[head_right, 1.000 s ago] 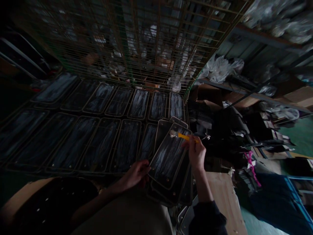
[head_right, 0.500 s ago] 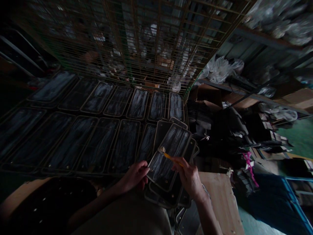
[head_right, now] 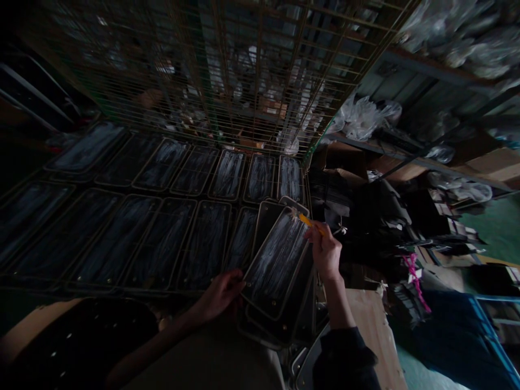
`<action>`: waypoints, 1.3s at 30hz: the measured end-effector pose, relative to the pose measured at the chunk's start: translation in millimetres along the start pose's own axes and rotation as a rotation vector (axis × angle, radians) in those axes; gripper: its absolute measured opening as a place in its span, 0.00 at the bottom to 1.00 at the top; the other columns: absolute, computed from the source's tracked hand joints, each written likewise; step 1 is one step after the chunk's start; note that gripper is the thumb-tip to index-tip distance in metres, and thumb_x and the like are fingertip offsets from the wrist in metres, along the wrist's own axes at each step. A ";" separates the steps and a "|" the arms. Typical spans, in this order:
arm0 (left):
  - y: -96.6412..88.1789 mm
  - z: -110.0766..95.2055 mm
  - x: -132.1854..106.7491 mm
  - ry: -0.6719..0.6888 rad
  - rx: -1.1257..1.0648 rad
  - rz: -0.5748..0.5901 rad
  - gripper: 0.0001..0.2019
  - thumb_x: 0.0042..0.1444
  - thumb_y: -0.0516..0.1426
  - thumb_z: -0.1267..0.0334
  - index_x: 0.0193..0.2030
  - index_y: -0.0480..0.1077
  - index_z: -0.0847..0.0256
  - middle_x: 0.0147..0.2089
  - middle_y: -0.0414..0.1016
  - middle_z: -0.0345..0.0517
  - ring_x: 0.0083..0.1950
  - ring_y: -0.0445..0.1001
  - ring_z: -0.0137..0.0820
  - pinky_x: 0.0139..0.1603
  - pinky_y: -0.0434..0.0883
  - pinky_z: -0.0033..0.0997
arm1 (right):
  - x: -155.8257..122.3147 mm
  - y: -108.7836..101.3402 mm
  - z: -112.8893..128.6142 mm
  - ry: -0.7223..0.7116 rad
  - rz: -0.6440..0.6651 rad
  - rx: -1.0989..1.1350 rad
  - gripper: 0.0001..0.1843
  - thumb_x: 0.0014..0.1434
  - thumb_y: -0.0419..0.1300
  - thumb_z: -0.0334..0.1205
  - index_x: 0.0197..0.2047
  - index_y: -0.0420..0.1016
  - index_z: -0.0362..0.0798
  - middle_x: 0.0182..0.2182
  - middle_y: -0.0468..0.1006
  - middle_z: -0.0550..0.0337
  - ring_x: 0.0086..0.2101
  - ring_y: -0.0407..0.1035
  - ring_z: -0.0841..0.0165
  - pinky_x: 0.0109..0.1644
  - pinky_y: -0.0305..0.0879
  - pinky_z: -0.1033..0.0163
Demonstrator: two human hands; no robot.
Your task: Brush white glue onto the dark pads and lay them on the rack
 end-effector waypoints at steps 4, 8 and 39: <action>-1.1 -5.8 -0.5 0.028 0.016 -0.021 0.17 0.57 0.56 0.45 0.35 0.63 0.58 0.23 0.72 0.38 0.17 0.69 0.29 0.16 0.64 0.25 | -5.4 16.0 -1.6 -0.040 0.113 0.012 0.15 0.68 0.49 0.46 0.50 0.70 0.49 0.30 0.78 0.60 0.30 0.75 0.68 0.37 0.74 0.62; -4.8 -12.0 -0.5 0.112 0.066 -0.081 0.15 0.57 0.57 0.48 0.35 0.65 0.60 0.24 0.73 0.41 0.24 0.73 0.31 0.22 0.67 0.25 | -8.9 8.0 -17.8 -0.027 0.064 -0.095 0.15 0.68 0.50 0.45 0.51 0.71 0.49 0.30 0.79 0.61 0.30 0.76 0.68 0.37 0.73 0.62; 15.5 5.9 -4.6 -0.059 -0.123 -0.020 0.18 0.57 0.55 0.45 0.39 0.58 0.59 0.20 0.71 0.35 0.14 0.70 0.28 0.11 0.63 0.20 | -188.5 -32.2 66.2 0.333 0.421 0.146 0.11 0.69 0.48 0.41 0.51 0.68 0.53 0.26 0.76 0.65 0.27 0.73 0.71 0.31 0.71 0.68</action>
Point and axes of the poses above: each hand's wrist, its own x-axis towards the middle knuckle, its own y-axis out of the palm, z = x × y, the point moved 9 cm from there along x, towards the middle knuckle
